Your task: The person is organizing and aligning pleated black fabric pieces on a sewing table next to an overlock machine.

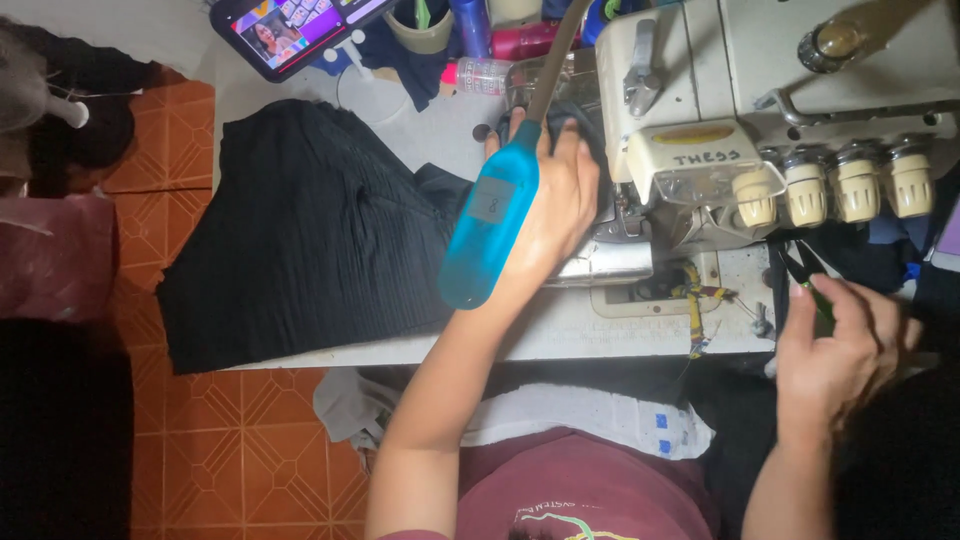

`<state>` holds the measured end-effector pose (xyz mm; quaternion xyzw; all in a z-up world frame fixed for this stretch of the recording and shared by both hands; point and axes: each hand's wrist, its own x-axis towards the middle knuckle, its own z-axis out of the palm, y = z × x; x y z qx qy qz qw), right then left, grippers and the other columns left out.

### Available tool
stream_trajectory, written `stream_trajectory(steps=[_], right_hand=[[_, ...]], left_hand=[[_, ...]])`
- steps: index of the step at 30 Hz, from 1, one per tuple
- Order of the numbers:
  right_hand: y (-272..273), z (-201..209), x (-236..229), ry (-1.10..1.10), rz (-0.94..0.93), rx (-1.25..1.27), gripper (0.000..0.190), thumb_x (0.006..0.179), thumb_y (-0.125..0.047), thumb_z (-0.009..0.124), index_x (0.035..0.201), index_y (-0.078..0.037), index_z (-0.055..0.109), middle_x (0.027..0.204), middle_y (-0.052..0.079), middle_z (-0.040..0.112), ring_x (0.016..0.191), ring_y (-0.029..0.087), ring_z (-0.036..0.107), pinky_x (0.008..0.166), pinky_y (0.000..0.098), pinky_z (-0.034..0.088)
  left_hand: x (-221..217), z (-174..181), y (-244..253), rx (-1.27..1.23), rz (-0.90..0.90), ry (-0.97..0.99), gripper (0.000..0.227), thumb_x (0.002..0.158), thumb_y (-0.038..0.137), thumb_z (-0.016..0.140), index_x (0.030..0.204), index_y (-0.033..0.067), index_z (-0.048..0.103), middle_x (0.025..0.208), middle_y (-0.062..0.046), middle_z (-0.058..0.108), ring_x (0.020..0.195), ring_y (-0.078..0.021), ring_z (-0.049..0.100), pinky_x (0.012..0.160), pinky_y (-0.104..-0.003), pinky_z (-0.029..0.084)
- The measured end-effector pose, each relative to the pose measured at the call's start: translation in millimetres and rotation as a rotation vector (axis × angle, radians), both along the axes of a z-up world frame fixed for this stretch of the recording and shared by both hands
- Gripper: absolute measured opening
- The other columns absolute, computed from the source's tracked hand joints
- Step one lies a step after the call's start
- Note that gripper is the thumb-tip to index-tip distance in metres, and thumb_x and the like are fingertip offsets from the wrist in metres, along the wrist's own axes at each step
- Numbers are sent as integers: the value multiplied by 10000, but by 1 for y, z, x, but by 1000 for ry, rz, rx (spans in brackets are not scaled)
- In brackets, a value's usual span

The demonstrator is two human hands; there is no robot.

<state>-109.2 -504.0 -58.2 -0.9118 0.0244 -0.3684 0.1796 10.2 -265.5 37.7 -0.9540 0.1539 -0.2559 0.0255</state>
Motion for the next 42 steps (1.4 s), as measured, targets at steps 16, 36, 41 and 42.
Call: stream_trajectory(steps=[16,36,41,42], right_hand=[[7,9,-34,350,-188,-144,256,903,-18,591,1159,-17,590,958,121,639,759,351,584,658,423,429],[127,93,43,165,136,-371,567,655,-602,649,990,-146,614,740,11,551,507,228,558,384,334,395],[127,89,46,30,200,-321,296,772,-273,778,932,-66,640,727,37,507,523,178,514,435,279,403],[129,84,51,31,197,-322,296,772,-273,778,932,-66,640,727,37,507,523,178,514,435,279,403]], left_hand=[[-5,-30,47,-938,77,2,170,827,193,453,716,64,463,763,-80,449,709,-250,481,616,-365,391],[-37,0,48,-965,-29,-88,163,825,157,485,704,51,457,689,-69,476,571,-184,467,517,-327,378],[-38,3,48,-962,-20,-51,160,822,130,490,688,54,449,656,-52,431,551,-180,405,495,-329,342],[-39,3,47,-962,-22,-48,160,822,130,490,688,54,449,656,-52,431,551,-180,405,495,-329,342]])
